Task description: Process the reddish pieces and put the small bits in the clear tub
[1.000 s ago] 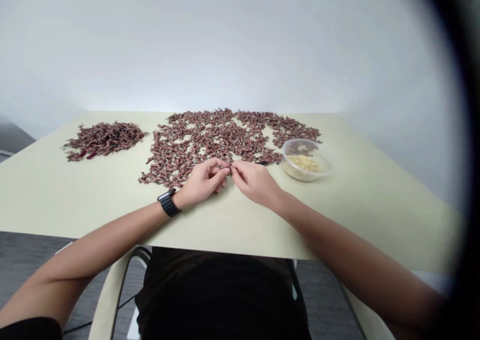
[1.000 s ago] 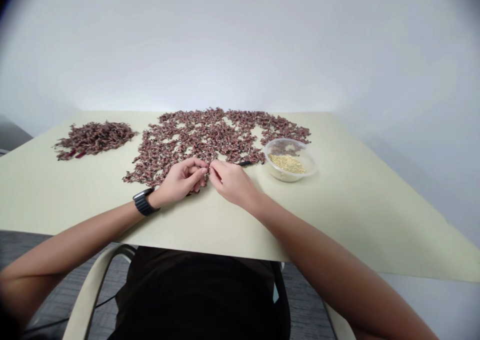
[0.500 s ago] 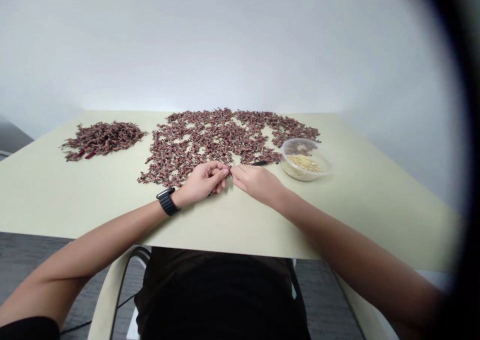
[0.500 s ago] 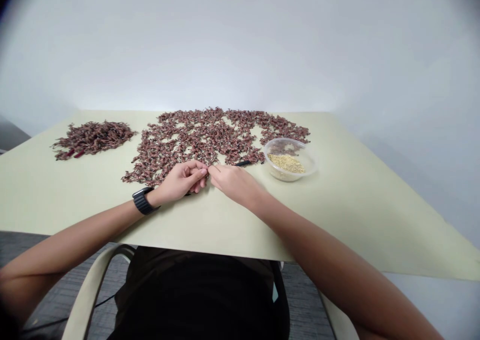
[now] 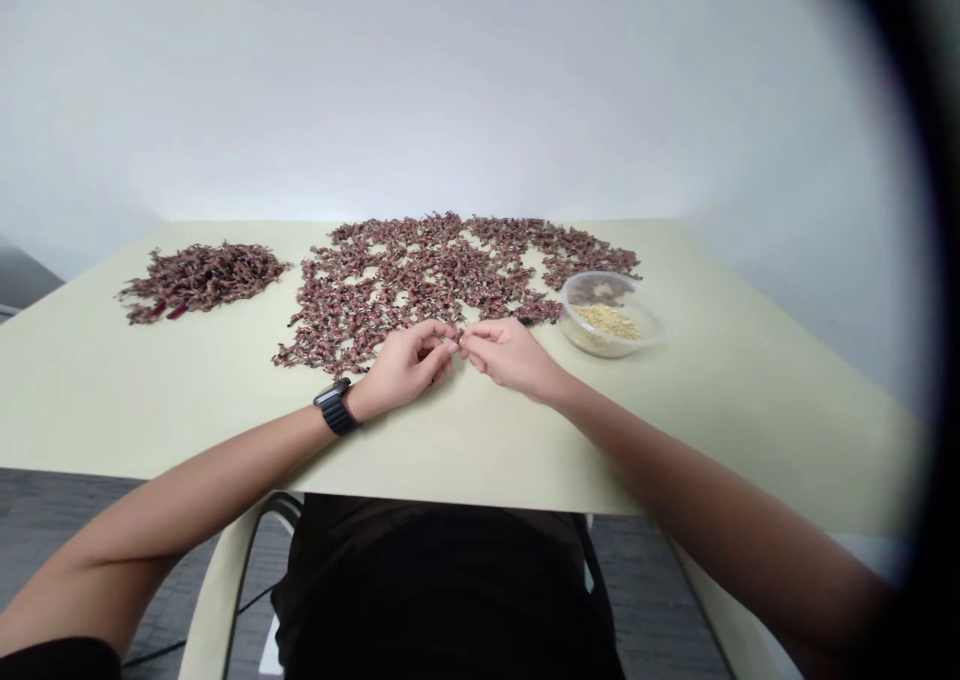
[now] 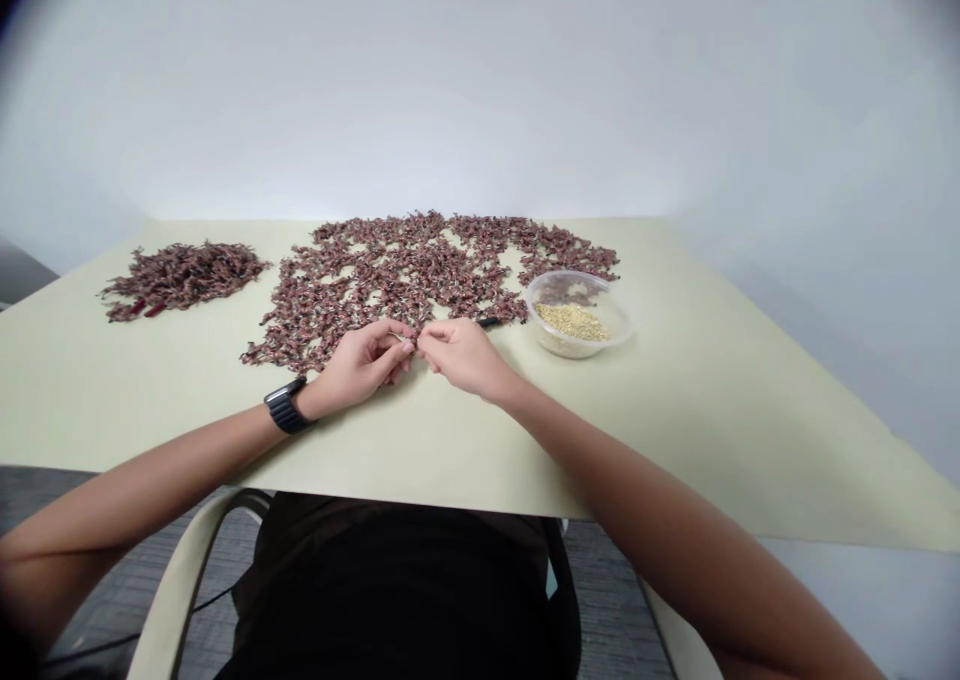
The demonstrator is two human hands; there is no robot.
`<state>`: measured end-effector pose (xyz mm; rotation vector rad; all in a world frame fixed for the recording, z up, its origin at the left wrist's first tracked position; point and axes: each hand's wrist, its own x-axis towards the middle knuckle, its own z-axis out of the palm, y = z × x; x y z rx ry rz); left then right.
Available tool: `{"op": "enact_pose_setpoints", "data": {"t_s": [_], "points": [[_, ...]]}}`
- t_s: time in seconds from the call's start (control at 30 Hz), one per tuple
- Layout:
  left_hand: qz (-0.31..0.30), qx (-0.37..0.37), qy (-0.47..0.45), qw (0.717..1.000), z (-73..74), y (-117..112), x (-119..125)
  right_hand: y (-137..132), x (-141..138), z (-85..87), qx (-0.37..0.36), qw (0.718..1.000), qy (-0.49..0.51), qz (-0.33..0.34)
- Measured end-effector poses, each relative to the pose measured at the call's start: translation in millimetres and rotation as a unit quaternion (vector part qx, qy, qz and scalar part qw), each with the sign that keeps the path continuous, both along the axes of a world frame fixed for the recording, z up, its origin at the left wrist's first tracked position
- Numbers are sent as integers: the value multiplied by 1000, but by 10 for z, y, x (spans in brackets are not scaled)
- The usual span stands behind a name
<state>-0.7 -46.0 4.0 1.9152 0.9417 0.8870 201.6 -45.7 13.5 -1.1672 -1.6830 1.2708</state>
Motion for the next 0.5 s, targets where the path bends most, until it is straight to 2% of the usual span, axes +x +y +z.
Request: {"op": "enact_pose_setpoints", "data": {"t_s": [0.03,0.1,0.17,0.2,0.27,0.33,0.37,0.43,0.5], "points": [[3,19,15,1000,14,-9,-3,12,1,3,-73,996,55,9],[10,53,37,998,40,-19,-9,44,7,-1,-191,970,144,32],[15,73,51,996,57,-17,-12,71,9,-21,-251,948,185,54],[15,74,52,996,60,-14,-12,78,7,-37,-253,948,186,58],[12,60,42,997,56,-4,-7,76,-1,-74,-180,972,143,41],[8,35,26,999,43,5,2,56,-5,-107,-9,999,39,3],[7,22,19,1000,35,9,7,44,-2,-117,88,996,-26,-11],[7,0,8,1000,21,14,17,23,18,-127,246,957,-150,-15],[6,-20,-5,1000,16,17,22,14,48,-128,331,912,-241,-1]]}}
